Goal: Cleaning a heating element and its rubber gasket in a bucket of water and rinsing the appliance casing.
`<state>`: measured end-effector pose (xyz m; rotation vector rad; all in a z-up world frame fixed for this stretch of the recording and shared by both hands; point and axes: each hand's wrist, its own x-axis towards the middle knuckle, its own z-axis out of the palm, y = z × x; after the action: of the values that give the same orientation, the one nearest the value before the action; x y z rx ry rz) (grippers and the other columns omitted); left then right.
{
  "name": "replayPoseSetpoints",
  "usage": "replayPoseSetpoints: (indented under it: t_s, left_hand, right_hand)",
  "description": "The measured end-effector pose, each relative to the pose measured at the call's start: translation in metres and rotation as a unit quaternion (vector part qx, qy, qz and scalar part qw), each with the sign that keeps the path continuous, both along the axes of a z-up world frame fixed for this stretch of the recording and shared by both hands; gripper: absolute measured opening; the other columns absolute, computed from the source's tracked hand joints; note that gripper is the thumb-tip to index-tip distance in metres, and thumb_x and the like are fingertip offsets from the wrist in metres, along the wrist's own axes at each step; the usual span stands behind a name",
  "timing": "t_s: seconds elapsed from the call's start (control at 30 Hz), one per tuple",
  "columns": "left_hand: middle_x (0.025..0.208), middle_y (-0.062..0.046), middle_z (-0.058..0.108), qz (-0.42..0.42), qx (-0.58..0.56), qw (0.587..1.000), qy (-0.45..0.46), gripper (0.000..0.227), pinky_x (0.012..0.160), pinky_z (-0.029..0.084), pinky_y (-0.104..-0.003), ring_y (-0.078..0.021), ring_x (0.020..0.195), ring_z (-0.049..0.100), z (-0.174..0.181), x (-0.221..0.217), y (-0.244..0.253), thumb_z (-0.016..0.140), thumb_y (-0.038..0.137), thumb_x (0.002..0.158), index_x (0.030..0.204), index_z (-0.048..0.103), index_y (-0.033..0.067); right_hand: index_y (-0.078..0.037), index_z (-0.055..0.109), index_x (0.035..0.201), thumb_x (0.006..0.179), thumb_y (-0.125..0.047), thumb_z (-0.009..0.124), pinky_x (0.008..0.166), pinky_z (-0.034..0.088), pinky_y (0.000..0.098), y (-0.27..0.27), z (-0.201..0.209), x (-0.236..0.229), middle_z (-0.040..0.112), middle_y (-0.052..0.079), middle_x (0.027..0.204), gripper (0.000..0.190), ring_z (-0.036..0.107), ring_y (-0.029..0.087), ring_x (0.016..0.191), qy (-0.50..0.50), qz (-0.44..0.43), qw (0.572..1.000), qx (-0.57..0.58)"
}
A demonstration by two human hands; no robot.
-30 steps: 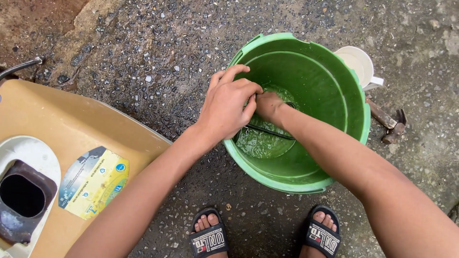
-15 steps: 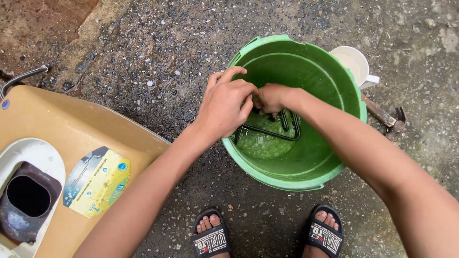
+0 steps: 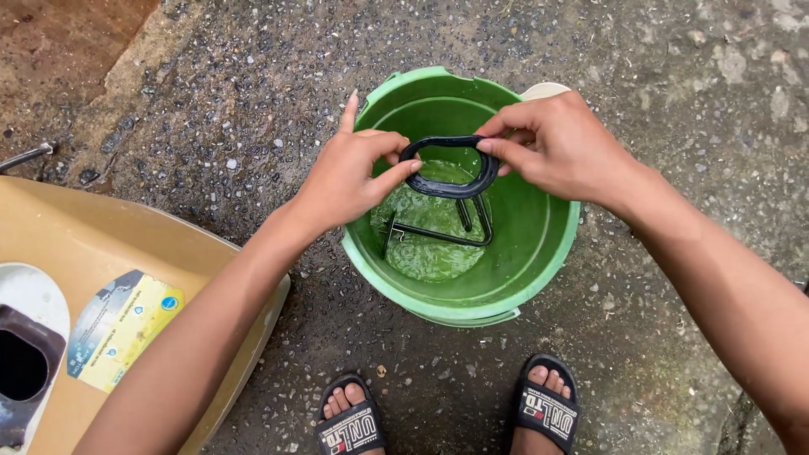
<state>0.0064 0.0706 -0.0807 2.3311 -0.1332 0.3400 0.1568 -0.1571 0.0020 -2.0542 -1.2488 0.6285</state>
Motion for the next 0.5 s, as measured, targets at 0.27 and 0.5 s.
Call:
replayPoseSetpoints:
  t_s: [0.27,0.5]
  left_hand:
    - [0.084,-0.009,0.073,0.051,-0.236,0.97,-0.029,0.011,0.062,0.066,-0.026,-0.0162,0.073,0.077,0.022,-0.008,-0.016,0.065,0.011,0.103,0.113,0.065,0.0074]
    - [0.101,-0.012,0.059,0.013,-0.396,0.916,-0.071,0.018,0.073,0.073,-0.029,-0.0196,0.093,0.067,0.04,-0.009,-0.031,0.057,0.009,0.106,0.121,0.06,-0.0002]
  right_hand:
    - [0.017,0.063,0.115,0.098,0.011,0.061,0.067,0.069,0.0387,-0.011,0.001,-0.018,0.067,0.026,0.094,0.019,0.076,0.03,0.082,0.119,-0.046,0.981,0.144]
    - [0.004,0.06,0.111,0.103,0.0,0.06,0.069,0.069,0.0326,-0.011,-0.001,-0.012,0.072,0.024,0.109,0.009,0.078,0.033,0.112,0.217,-0.049,0.959,0.176]
